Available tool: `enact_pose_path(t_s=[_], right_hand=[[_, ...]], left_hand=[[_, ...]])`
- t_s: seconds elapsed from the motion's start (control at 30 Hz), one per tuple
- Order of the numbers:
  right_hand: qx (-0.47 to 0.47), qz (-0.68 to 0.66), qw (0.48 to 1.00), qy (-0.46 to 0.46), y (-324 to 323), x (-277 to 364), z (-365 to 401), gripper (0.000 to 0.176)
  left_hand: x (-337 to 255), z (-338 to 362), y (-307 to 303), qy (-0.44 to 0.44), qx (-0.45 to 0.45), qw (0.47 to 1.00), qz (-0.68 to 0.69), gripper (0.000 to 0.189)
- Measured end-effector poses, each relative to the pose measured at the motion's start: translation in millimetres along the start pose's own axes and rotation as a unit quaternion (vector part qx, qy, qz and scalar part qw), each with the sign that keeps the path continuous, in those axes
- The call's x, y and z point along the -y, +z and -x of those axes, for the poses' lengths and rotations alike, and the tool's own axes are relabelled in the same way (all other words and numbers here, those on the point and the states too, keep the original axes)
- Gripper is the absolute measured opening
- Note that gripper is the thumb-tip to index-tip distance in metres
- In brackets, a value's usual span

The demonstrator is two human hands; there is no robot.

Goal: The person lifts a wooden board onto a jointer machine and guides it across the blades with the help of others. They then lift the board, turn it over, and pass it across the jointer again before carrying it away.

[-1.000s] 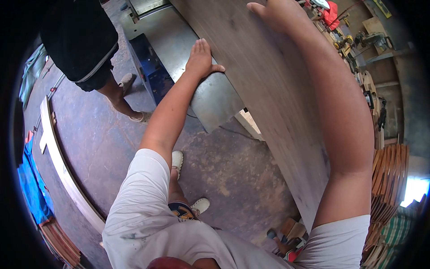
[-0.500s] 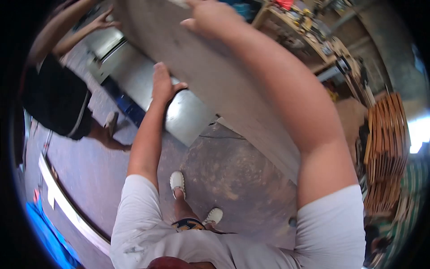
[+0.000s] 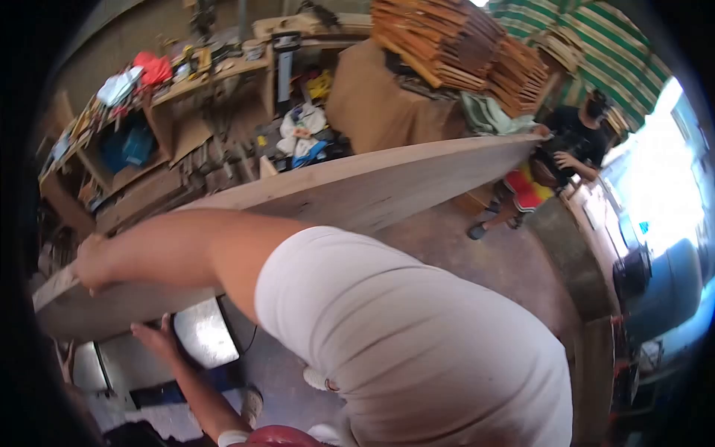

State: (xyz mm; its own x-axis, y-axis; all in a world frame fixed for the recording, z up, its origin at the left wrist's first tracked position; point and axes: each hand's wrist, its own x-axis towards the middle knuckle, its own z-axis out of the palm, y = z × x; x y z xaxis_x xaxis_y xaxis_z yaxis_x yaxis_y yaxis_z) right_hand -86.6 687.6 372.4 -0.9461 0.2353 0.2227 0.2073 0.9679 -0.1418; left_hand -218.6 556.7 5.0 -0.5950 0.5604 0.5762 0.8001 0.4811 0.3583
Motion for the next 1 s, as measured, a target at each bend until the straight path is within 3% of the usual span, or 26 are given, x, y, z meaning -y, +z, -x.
enact_pose_path(t_s=[0.03,0.07,0.1,0.13,0.17,0.3,0.47,0.53,0.6,0.67,0.7,0.73,0.77,0.8,0.83,0.87,0.9,0.93,1.0], right_hand=[[0.007,0.013,1.000,0.021,-3,-1,1,0.055],[0.020,0.021,0.999,0.027,-9,3,7,0.048],[-0.086,-0.003,0.996,-0.019,-8,0,24,0.034],[-0.014,-0.018,1.000,0.008,-16,3,27,0.035],[0.017,-0.010,1.000,0.001,-35,8,40,0.045],[-0.024,0.005,0.999,-0.026,-25,2,30,0.069],[0.026,0.018,0.999,0.030,-32,6,36,0.072],[0.016,-0.001,0.999,0.030,-29,2,46,0.072],[0.021,-0.054,0.997,0.046,-40,-9,78,0.073],[-0.024,-0.005,0.998,0.066,-65,6,129,0.070],[-0.160,0.035,0.986,-0.035,-51,-2,155,0.059],[-0.304,0.126,0.939,-0.103,-44,4,184,0.056],[-0.294,0.071,0.939,-0.163,-33,6,213,0.036],[-0.228,0.067,0.961,-0.139,-38,23,252,0.035],[-0.287,0.040,0.946,-0.147,13,28,294,0.040],[-0.172,-0.014,0.980,-0.099,27,38,350,0.054],[-0.077,-0.106,0.991,-0.013,43,50,405,0.059],[-0.022,-0.160,0.985,0.057,75,56,466,0.066],[0.099,-0.220,0.929,0.280,123,65,592,0.070]], left_hand=[[-1,-2,-4,0.038,-0.006,0.999,0.007,0.107],[-45,-4,-44,0.015,0.018,0.991,0.132,0.105],[-63,-4,-63,-0.021,0.065,0.987,0.143,0.103],[-47,7,-41,0.023,-0.014,0.994,0.101,0.108],[-54,8,-49,-0.007,0.034,0.999,0.037,0.118],[-58,9,-53,-0.063,0.050,0.996,0.050,0.133],[-75,-3,-73,-0.110,0.087,0.988,0.061,0.136],[-60,4,-58,-0.065,0.050,0.994,0.077,0.137],[-48,12,-44,-0.013,0.009,0.995,0.097,0.130],[-51,12,-44,-0.079,0.035,0.971,0.224,0.113],[-91,0,-87,-0.100,0.045,0.892,0.438,0.093],[-93,-1,-92,-0.043,0.029,0.941,0.334,0.087],[-86,-2,-89,0.044,-0.026,0.984,0.172,0.089],[-76,0,-79,0.020,-0.038,0.996,0.075,0.089],[-40,-4,-49,0.107,-0.099,0.985,0.089,0.091],[-42,-7,-55,0.186,-0.162,0.969,0.021,0.098],[-41,-9,-60,0.062,0.054,0.996,0.022,0.105],[-40,0,-48,0.089,-0.090,0.991,0.043,0.102],[-41,1,-28,0.108,-0.110,0.988,0.011,0.101]])
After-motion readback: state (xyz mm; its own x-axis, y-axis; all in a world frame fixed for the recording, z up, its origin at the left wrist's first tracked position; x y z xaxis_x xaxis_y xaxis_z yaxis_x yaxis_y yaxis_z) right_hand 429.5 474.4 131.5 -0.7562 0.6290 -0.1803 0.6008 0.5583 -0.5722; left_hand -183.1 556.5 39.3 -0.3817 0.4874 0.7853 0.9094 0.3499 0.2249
